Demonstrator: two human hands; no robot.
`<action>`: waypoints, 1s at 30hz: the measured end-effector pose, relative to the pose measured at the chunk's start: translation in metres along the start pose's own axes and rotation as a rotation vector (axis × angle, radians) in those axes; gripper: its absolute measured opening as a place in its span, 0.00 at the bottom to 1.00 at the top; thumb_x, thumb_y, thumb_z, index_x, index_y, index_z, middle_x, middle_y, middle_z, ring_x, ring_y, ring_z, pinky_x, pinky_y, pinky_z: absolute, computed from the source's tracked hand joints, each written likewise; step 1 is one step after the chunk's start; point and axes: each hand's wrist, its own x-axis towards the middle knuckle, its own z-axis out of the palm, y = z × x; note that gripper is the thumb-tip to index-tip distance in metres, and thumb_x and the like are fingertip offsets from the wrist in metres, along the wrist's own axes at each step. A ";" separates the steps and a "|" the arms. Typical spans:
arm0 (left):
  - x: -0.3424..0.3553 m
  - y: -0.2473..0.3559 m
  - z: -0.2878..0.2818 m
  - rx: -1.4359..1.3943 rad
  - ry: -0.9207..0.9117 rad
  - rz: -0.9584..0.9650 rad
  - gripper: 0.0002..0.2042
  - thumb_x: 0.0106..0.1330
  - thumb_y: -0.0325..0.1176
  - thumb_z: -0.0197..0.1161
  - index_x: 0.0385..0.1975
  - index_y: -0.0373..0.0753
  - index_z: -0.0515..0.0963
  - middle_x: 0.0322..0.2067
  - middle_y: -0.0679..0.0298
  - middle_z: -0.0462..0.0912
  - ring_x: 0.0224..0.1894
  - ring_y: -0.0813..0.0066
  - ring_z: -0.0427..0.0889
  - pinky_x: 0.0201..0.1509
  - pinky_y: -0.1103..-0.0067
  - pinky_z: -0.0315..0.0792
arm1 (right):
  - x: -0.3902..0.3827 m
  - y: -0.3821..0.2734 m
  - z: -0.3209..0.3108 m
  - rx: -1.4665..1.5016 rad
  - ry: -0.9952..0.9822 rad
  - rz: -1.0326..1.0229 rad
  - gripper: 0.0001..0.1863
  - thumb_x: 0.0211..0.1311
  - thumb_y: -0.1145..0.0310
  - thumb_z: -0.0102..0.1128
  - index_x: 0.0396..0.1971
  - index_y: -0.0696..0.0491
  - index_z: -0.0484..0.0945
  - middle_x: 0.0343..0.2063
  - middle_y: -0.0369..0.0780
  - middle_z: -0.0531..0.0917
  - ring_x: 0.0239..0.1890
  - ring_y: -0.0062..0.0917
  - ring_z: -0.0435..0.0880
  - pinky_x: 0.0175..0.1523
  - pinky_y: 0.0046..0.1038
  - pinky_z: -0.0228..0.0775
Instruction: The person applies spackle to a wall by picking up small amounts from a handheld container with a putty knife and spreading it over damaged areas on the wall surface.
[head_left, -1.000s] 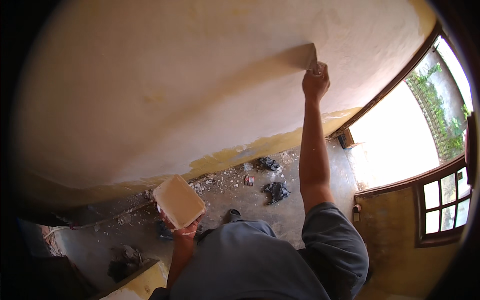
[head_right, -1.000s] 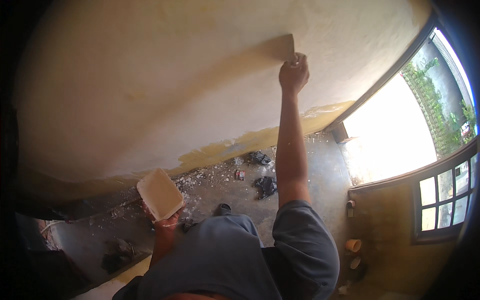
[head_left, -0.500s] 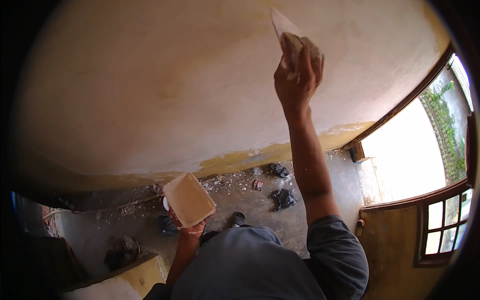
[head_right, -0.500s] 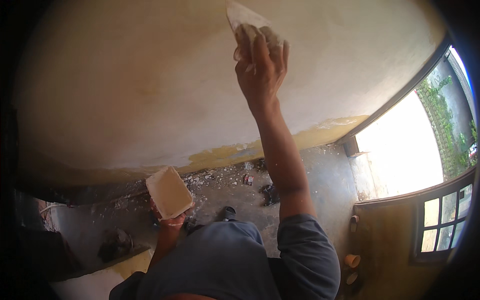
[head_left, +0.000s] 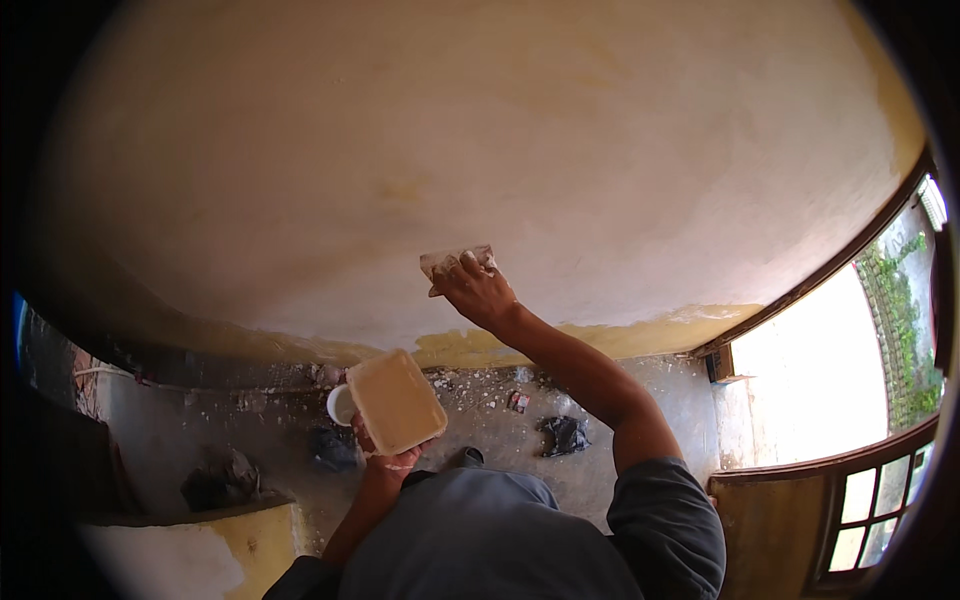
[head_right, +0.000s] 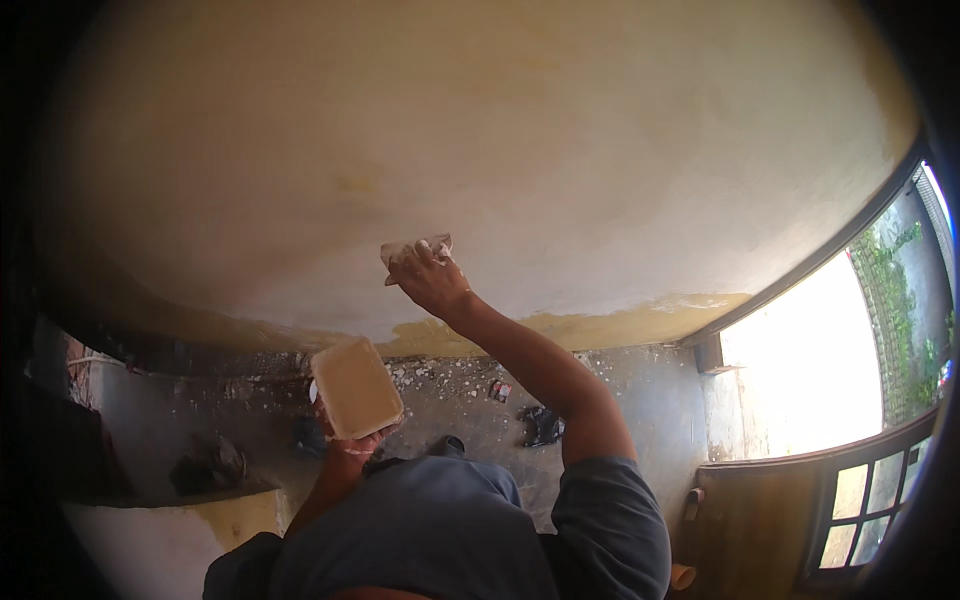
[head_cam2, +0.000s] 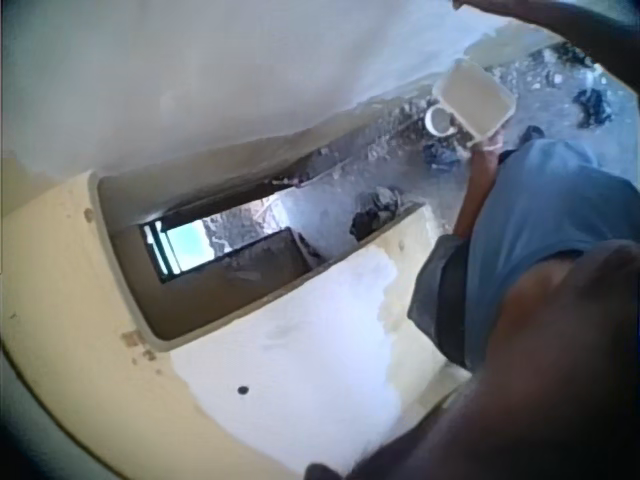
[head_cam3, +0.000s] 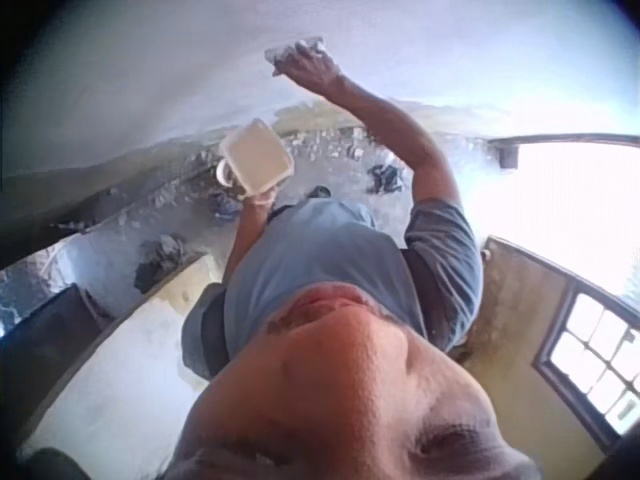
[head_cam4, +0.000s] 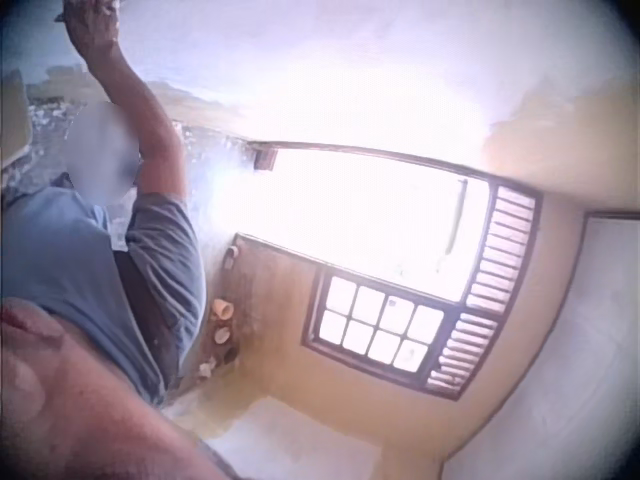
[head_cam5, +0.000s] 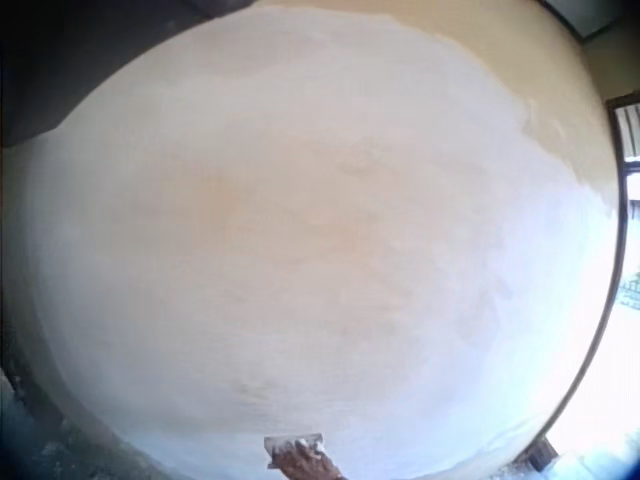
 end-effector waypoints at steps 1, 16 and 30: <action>-0.004 0.002 -0.001 0.027 0.030 0.011 0.37 0.64 0.63 0.51 0.69 0.49 0.59 0.60 0.55 0.73 0.52 0.44 0.80 0.47 0.44 0.78 | 0.018 -0.003 -0.019 0.002 0.056 0.000 0.21 0.61 0.63 0.57 0.55 0.47 0.74 0.52 0.41 0.75 0.56 0.37 0.73 0.55 0.50 0.73; -0.021 0.001 -0.012 0.068 0.133 0.022 0.36 0.64 0.63 0.50 0.68 0.48 0.60 0.60 0.54 0.73 0.56 0.44 0.78 0.48 0.42 0.77 | 0.036 0.028 -0.038 0.016 0.107 -0.018 0.27 0.48 0.74 0.65 0.52 0.41 0.79 0.48 0.36 0.78 0.54 0.38 0.75 0.50 0.44 0.75; -0.015 0.010 -0.023 0.064 0.147 0.008 0.35 0.64 0.63 0.50 0.66 0.47 0.62 0.59 0.54 0.74 0.57 0.44 0.77 0.48 0.41 0.77 | 0.140 0.103 -0.186 -0.042 0.807 0.429 0.17 0.54 0.82 0.59 0.45 0.53 0.81 0.43 0.43 0.83 0.45 0.41 0.80 0.49 0.37 0.76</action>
